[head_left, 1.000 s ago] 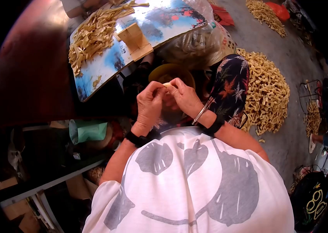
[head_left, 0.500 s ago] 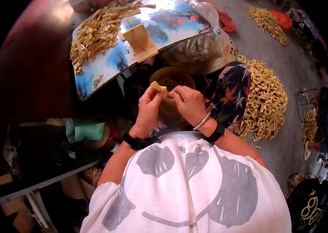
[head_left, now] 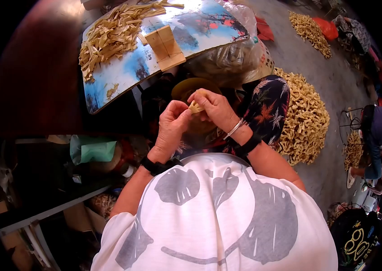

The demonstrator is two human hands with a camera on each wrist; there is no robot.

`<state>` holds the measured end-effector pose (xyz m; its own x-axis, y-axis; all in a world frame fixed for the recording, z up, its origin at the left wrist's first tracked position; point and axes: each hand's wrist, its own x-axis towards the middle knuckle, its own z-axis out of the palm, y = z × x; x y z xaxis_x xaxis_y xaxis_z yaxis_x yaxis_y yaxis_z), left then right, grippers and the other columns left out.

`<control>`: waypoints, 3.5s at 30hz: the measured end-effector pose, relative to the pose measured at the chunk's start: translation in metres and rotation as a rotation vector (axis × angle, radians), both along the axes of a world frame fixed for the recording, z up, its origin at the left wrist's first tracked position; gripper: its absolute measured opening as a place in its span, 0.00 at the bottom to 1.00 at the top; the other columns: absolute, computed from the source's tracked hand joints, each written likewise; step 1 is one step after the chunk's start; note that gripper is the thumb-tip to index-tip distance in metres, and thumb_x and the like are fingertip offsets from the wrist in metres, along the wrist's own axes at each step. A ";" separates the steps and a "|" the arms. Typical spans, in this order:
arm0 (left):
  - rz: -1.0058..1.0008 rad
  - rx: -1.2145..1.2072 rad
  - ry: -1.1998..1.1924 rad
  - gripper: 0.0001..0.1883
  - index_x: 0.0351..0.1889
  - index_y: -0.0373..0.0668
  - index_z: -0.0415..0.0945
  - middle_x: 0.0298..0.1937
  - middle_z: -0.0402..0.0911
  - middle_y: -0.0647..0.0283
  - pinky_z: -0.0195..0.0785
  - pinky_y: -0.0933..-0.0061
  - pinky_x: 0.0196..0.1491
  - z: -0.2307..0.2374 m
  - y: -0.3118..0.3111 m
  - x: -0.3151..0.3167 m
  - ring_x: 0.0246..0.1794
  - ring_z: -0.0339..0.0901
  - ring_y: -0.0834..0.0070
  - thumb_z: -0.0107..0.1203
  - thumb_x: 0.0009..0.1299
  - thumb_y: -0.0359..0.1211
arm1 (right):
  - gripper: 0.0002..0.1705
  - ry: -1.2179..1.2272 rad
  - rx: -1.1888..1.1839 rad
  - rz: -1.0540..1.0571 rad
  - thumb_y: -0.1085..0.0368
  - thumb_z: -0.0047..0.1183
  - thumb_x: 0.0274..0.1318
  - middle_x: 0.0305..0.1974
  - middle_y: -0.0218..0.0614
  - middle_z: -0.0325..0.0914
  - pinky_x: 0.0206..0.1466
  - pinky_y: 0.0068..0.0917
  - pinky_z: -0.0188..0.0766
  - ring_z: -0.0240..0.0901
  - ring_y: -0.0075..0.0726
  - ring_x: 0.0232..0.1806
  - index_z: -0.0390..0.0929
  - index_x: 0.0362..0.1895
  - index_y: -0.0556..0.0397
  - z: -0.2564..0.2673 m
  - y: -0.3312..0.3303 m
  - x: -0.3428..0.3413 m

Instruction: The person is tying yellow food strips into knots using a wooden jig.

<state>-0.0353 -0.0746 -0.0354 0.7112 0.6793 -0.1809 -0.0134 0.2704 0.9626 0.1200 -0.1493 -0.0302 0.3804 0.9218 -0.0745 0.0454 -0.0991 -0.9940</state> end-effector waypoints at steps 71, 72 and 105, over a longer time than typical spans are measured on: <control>-0.369 1.142 0.378 0.16 0.48 0.40 0.78 0.30 0.73 0.56 0.71 0.68 0.33 -0.002 0.004 0.009 0.29 0.76 0.58 0.53 0.63 0.19 | 0.11 -0.248 0.246 -0.253 0.63 0.50 0.67 0.40 0.42 0.81 0.34 0.32 0.78 0.81 0.40 0.33 0.77 0.37 0.59 -0.019 -0.032 -0.018; -0.336 1.235 0.389 0.16 0.48 0.40 0.78 0.31 0.73 0.57 0.72 0.67 0.33 0.008 -0.001 0.010 0.29 0.77 0.58 0.53 0.63 0.19 | 0.12 -0.133 0.194 -0.272 0.63 0.49 0.68 0.39 0.42 0.81 0.31 0.30 0.79 0.81 0.36 0.32 0.77 0.37 0.60 -0.020 -0.030 -0.017; 0.060 0.418 0.146 0.05 0.42 0.38 0.76 0.28 0.78 0.69 0.65 0.84 0.30 0.003 -0.003 0.006 0.26 0.70 0.86 0.57 0.70 0.26 | 0.12 0.183 0.077 -0.082 0.57 0.51 0.68 0.32 0.33 0.81 0.31 0.24 0.77 0.80 0.26 0.31 0.75 0.43 0.53 -0.025 -0.012 -0.017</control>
<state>-0.0297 -0.0776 -0.0324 0.6559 0.7545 0.0222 0.1273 -0.1395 0.9820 0.1026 -0.1615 -0.0555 0.4410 0.8940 -0.0795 -0.1412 -0.0184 -0.9898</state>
